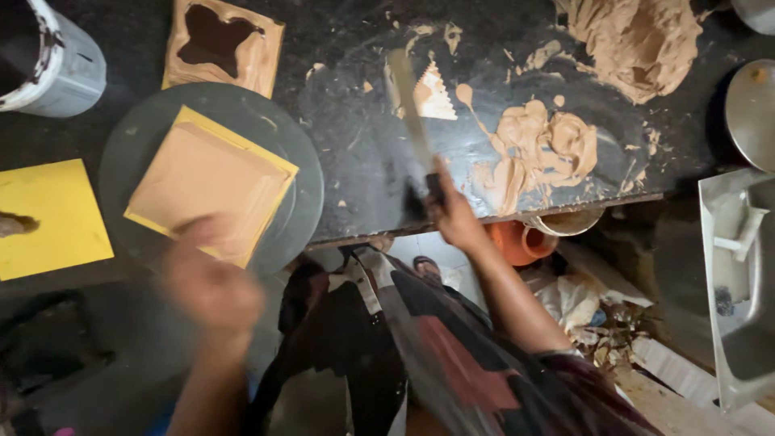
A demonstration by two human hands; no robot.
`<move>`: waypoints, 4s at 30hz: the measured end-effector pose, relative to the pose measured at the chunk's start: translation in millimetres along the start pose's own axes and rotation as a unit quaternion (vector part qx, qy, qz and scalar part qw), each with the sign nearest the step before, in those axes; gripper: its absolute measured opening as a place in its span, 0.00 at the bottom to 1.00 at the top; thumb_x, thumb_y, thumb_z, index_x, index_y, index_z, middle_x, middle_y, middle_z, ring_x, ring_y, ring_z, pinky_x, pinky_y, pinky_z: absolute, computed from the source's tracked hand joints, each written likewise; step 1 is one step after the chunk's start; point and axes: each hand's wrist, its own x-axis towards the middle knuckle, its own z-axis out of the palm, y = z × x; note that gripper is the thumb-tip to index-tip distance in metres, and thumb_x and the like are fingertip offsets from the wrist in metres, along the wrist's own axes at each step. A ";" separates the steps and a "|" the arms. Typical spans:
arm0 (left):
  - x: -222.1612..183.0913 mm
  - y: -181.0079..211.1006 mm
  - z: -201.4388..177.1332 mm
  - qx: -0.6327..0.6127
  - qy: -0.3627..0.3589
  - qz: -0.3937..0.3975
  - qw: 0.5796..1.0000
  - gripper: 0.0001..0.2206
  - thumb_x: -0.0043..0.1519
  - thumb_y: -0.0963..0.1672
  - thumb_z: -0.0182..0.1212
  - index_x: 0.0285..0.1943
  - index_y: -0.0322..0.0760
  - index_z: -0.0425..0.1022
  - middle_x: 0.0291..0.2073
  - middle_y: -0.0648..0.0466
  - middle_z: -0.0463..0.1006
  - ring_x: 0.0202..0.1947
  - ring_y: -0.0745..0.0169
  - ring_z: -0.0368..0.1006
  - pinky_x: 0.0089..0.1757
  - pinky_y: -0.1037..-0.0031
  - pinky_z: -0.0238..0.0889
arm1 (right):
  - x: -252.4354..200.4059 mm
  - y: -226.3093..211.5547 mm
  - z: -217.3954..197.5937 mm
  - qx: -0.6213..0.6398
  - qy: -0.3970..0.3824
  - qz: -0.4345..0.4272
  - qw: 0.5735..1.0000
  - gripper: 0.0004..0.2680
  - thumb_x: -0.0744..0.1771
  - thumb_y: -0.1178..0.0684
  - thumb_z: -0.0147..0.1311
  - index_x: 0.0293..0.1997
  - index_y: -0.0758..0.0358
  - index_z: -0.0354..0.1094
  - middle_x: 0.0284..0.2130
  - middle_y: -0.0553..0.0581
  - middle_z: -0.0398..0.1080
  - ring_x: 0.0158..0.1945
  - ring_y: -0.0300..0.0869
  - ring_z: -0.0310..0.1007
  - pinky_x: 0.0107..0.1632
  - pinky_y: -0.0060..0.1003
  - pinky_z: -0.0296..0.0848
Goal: The person applies cream to the sides and top of a cake using a spatula, pipes decorative borders around the edges with a piping bag, and then pours liquid chocolate into the center.
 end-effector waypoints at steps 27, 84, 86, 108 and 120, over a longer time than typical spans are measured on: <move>70.4 -122.5 464.8 0.326 -0.518 -0.001 0.791 0.31 0.69 0.55 0.39 0.75 0.30 0.55 0.75 0.39 0.51 0.74 0.42 0.44 0.67 0.51 0.30 | -107.4 52.7 -69.1 -0.362 0.064 0.204 0.907 0.22 0.67 0.63 0.52 0.68 0.45 0.68 0.45 0.65 0.74 0.47 0.55 0.75 0.47 0.48 0.75; -44.8 -333.6 -250.6 0.360 -0.134 -0.174 0.907 0.20 0.56 0.37 0.66 0.60 0.39 0.79 0.63 0.45 0.72 0.57 0.38 0.70 0.56 0.56 0.64 | 30.4 -144.3 90.2 -0.040 0.347 -0.178 0.920 0.25 0.75 0.69 0.49 0.80 0.64 0.36 0.66 0.66 0.59 0.48 0.41 0.68 0.58 0.34 0.73; -30.2 -324.0 -257.3 0.334 -0.091 -0.126 0.930 0.17 0.66 0.37 0.63 0.64 0.38 0.78 0.61 0.46 0.75 0.60 0.41 0.71 0.60 0.58 0.65 | 13.5 -183.9 89.7 -0.051 0.379 -0.179 0.906 0.23 0.77 0.67 0.54 0.80 0.62 0.41 0.51 0.60 0.68 0.45 0.41 0.70 0.52 0.33 0.72; 27.4 -26.3 -202.6 -0.285 -0.258 -0.057 0.921 0.40 0.50 0.45 0.76 0.69 0.29 0.56 0.61 0.43 0.69 0.63 0.50 0.65 0.60 0.59 0.57 | -21.6 -409.7 177.5 0.171 -0.025 -0.517 0.838 0.10 0.70 0.62 0.54 0.58 0.65 0.66 0.50 0.63 0.73 0.51 0.53 0.76 0.54 0.44 0.75; 33.3 20.2 -151.8 -0.217 -0.266 -0.124 0.931 0.23 0.48 0.43 0.73 0.52 0.32 0.73 0.42 0.49 0.81 0.44 0.56 0.81 0.42 0.66 0.73 | -37.4 -383.0 138.3 0.356 -0.182 -0.330 0.855 0.07 0.75 0.55 0.48 0.55 0.66 0.69 0.44 0.58 0.73 0.46 0.40 0.73 0.52 0.33 0.72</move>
